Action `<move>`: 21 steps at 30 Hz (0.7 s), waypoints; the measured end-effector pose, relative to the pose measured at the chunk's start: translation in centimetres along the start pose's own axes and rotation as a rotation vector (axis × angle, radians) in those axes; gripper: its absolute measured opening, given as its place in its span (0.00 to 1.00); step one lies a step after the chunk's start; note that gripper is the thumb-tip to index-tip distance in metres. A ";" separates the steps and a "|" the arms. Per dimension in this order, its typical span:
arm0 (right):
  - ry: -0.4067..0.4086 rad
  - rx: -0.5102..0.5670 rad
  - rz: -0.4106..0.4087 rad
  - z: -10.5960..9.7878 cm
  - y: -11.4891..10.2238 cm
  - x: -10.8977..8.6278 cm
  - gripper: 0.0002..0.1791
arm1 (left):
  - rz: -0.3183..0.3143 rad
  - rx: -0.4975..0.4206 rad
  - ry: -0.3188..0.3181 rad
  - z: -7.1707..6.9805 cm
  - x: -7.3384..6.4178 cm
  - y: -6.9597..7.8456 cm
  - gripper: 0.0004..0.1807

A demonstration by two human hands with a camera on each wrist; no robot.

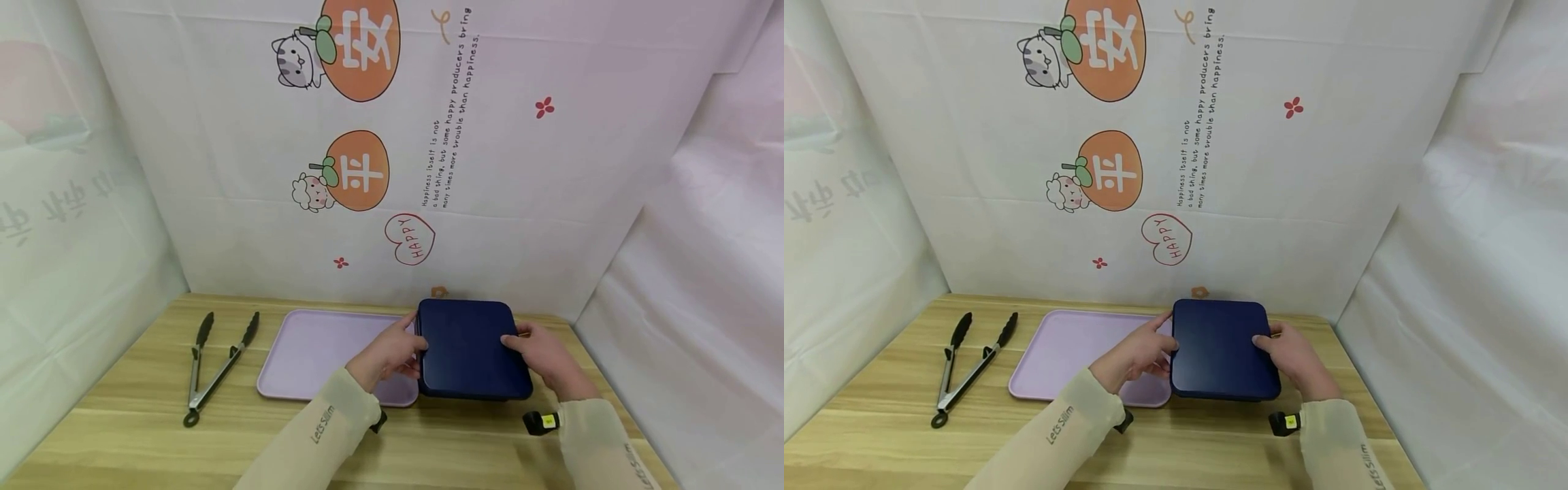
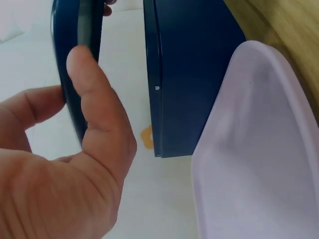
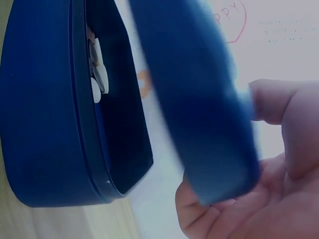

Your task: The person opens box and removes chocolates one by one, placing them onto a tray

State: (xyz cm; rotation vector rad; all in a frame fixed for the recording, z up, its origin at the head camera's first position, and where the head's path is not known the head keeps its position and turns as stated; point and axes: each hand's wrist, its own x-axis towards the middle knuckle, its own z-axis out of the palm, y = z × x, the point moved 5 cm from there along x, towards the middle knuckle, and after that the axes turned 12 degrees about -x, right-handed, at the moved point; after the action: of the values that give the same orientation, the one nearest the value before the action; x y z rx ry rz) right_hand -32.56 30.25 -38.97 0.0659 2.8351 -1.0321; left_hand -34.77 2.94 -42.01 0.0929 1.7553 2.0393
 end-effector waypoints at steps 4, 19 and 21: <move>-0.006 0.003 -0.010 -0.3 0.0 -0.5 0.42 | -0.022 0.030 -0.030 0.1 -0.2 0.0 0.49; -0.009 -0.050 -0.063 -0.5 0.2 -2.1 0.44 | -0.001 -0.035 -0.067 0.1 -1.6 -0.3 0.47; -0.009 -0.064 -0.071 -0.6 0.0 -2.4 0.44 | 0.004 -0.041 -0.070 0.1 -1.9 -0.2 0.47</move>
State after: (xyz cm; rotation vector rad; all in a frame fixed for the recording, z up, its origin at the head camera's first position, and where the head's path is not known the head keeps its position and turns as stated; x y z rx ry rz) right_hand -30.25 30.61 -38.23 -0.0461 2.8793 -0.9520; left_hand -32.98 2.39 -41.74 0.1536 1.6721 2.0483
